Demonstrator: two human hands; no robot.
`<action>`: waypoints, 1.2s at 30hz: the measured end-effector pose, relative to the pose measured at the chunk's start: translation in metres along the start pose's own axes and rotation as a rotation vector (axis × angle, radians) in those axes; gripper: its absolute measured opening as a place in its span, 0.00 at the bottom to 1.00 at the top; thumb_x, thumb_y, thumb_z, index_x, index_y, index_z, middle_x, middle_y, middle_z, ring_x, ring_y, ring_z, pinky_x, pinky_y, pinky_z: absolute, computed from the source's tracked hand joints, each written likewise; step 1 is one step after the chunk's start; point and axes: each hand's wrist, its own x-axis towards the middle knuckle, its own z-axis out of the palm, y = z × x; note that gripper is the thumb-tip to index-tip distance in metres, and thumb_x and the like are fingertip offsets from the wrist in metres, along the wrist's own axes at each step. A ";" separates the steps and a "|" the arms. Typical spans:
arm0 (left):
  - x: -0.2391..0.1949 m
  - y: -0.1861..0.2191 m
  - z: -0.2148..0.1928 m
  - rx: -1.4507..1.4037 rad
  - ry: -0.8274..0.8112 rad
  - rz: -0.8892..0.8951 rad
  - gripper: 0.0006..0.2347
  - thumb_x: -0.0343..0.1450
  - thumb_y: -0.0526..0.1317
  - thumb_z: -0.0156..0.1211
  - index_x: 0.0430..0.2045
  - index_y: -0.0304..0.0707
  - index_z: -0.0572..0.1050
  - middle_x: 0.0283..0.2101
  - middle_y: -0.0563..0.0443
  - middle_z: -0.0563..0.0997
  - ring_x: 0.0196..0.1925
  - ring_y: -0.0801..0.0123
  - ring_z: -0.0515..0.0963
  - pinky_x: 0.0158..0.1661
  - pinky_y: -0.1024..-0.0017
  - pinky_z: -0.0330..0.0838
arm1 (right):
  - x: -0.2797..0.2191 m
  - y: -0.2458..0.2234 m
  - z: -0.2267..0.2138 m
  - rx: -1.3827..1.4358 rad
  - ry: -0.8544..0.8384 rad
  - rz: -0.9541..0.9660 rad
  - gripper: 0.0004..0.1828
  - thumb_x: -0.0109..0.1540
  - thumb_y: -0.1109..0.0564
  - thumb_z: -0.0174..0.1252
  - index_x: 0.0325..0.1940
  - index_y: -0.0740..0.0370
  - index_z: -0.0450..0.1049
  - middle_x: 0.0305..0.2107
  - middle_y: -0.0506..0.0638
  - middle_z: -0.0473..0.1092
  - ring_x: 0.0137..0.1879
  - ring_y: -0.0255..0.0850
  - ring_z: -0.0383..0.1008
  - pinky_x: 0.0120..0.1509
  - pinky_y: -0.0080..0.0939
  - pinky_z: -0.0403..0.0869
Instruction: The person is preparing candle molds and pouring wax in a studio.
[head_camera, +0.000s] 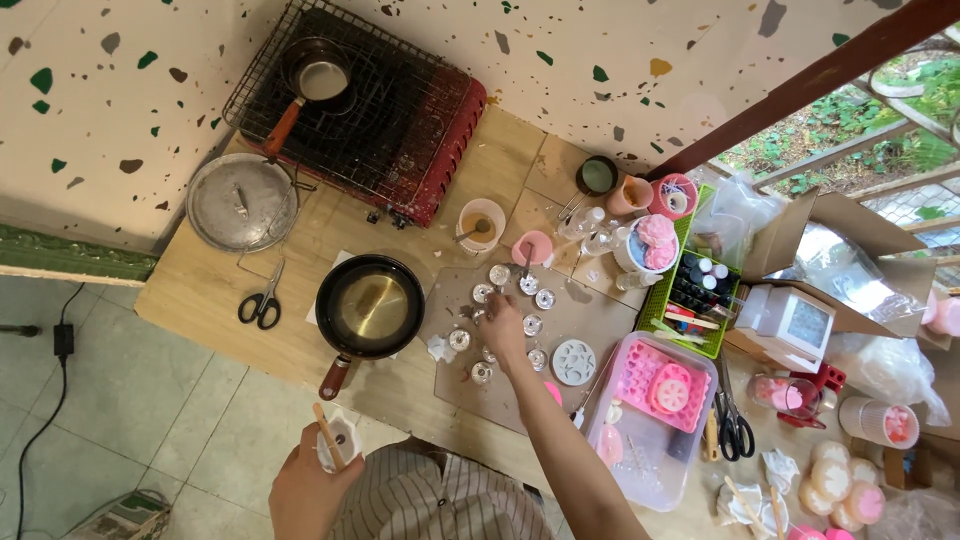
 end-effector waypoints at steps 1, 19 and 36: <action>-0.001 -0.002 -0.001 0.008 -0.023 -0.011 0.35 0.57 0.55 0.73 0.59 0.51 0.67 0.41 0.50 0.84 0.45 0.60 0.86 0.44 0.63 0.81 | -0.001 0.001 0.000 0.042 0.013 -0.020 0.19 0.55 0.65 0.59 0.50 0.66 0.75 0.46 0.64 0.71 0.47 0.61 0.75 0.51 0.55 0.74; -0.003 -0.023 0.014 -0.029 0.103 0.068 0.34 0.56 0.53 0.74 0.56 0.51 0.68 0.39 0.49 0.84 0.43 0.56 0.85 0.41 0.60 0.81 | -0.003 -0.007 -0.039 -0.412 -0.147 0.115 0.30 0.55 0.62 0.59 0.63 0.55 0.70 0.50 0.67 0.67 0.54 0.63 0.72 0.53 0.60 0.73; -0.009 -0.008 0.016 -0.015 0.106 0.111 0.34 0.56 0.55 0.73 0.57 0.48 0.68 0.39 0.47 0.84 0.42 0.57 0.86 0.41 0.61 0.81 | -0.009 0.067 -0.041 -0.297 -0.087 0.188 0.27 0.56 0.60 0.57 0.61 0.54 0.72 0.41 0.68 0.73 0.50 0.63 0.75 0.55 0.58 0.73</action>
